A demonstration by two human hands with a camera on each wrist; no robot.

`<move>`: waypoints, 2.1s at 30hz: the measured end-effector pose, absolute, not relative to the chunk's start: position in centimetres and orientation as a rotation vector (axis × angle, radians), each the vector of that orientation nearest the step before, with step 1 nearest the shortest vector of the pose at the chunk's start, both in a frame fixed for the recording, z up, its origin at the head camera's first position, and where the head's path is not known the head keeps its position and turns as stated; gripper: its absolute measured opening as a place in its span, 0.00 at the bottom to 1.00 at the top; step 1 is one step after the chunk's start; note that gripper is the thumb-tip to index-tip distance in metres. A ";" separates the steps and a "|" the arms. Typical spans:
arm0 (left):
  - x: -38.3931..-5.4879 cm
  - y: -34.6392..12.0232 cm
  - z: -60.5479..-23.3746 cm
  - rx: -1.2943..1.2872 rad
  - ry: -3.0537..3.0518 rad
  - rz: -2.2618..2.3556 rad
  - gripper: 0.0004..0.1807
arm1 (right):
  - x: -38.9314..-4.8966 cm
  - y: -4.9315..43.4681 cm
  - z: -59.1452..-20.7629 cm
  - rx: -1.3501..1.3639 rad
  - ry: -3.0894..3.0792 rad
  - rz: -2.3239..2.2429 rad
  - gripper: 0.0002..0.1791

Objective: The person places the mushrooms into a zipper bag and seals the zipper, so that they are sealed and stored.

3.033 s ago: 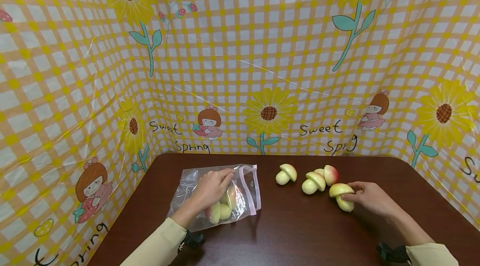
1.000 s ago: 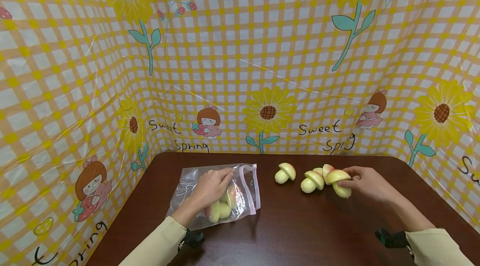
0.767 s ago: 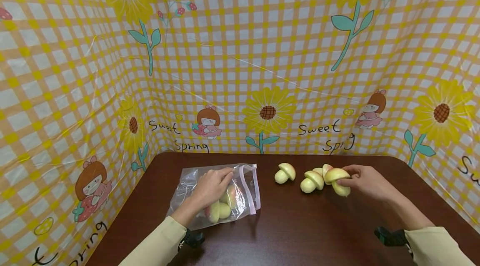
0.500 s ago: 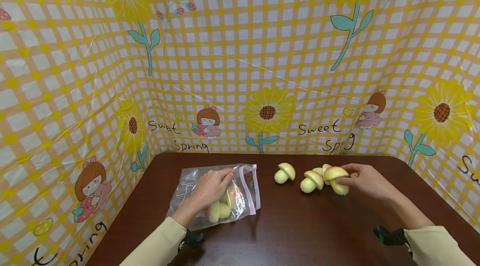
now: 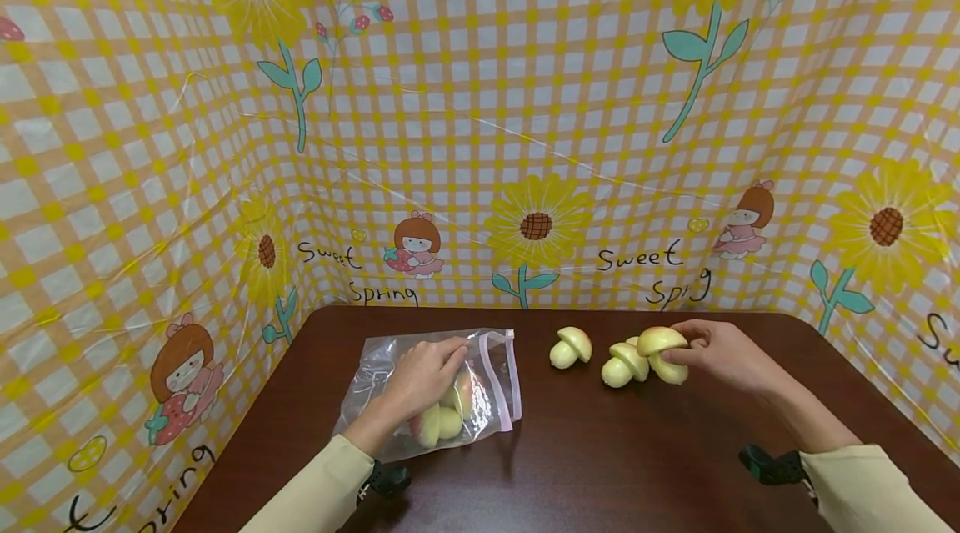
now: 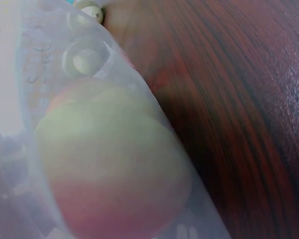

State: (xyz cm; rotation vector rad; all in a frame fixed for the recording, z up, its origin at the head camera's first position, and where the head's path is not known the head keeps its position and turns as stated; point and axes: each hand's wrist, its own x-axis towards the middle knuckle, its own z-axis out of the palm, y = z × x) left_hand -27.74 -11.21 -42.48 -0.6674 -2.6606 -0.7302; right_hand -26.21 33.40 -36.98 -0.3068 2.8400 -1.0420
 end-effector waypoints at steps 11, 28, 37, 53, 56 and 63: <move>-27.7 -11.2 -42.6 -0.660 -2.655 -0.737 0.16 | -26.4 32.2 -36.1 -0.336 2.825 -1.052 0.40; -27.7 -11.2 -42.5 -0.656 -2.665 -0.739 0.16 | -27.3 29.8 -34.6 -0.418 2.825 -1.056 0.42; -27.7 -11.1 -42.3 -0.666 -2.660 -0.726 0.16 | -27.9 27.9 -34.5 -0.433 2.775 -1.114 0.41; -27.8 -10.9 -42.3 -0.661 -2.652 -0.720 0.16 | -28.7 25.3 -34.3 -0.403 2.716 -1.157 0.44; -27.7 -11.0 -42.3 -0.663 -2.649 -0.715 0.16 | -28.9 24.7 -34.3 -0.412 2.701 -1.172 0.44; -27.8 -11.0 -42.2 -0.663 -2.650 -0.744 0.17 | -29.5 23.4 -35.0 -0.411 2.683 -1.206 0.43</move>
